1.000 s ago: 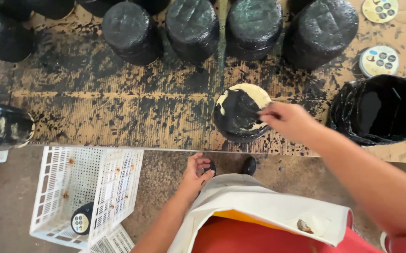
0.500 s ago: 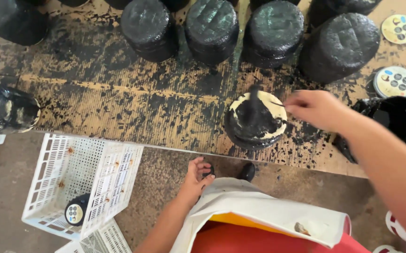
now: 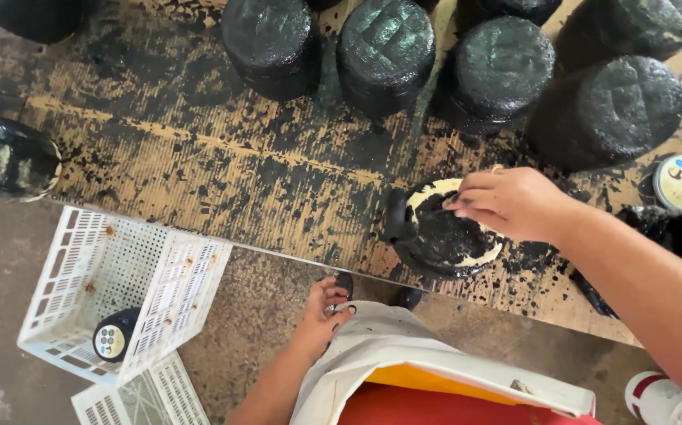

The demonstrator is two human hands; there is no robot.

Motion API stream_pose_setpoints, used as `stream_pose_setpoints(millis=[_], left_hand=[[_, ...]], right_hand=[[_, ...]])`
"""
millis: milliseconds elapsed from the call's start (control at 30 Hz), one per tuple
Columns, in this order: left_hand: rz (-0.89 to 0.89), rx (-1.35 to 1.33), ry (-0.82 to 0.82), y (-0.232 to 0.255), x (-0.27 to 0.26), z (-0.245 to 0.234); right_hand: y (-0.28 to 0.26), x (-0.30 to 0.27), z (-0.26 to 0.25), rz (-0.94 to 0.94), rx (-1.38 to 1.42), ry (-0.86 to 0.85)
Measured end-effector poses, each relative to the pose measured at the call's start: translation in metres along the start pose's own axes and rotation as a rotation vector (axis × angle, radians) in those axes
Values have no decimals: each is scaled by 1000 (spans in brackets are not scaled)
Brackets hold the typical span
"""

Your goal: Applying black wax and labels to cheese wheels on a workbench

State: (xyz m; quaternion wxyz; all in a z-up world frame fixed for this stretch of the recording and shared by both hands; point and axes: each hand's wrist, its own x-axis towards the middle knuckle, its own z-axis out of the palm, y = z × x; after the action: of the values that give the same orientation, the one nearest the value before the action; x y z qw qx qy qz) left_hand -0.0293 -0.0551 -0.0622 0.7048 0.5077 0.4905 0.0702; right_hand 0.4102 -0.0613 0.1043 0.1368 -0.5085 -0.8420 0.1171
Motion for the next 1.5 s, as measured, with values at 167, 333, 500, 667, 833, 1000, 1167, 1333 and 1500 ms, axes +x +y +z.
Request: stream_pose_setpoints(millis=[167,333,500,667,833,1000,1167,1333,1500], left_hand=[[-91,-106,16,3,0,-1],[-78,-65,29,6,-4,-8],[-53,-89,12,7,7,-3],[-69,-55,-18,23,12,-5],[-122,-15,-38,27,9,-15],[-99,-1,-32,19,14,-15],[-159,66,-78,51,21,-5],[-107,117,-113,55,22,-10],[-3,125,-72,27,26,-21]], right_hand=[[37,-30,-40,396,83,-202],[60,-58,-45,413,119,-183],[11,21,-14,3,92,-61],[6,17,-50,554,171,-480],[55,-94,-44,992,325,-336],[23,-48,-49,972,286,-355],[5,-42,-14,869,253,-192],[-46,-109,-31,1297,415,-206],[-95,-157,15,1352,495,54]])
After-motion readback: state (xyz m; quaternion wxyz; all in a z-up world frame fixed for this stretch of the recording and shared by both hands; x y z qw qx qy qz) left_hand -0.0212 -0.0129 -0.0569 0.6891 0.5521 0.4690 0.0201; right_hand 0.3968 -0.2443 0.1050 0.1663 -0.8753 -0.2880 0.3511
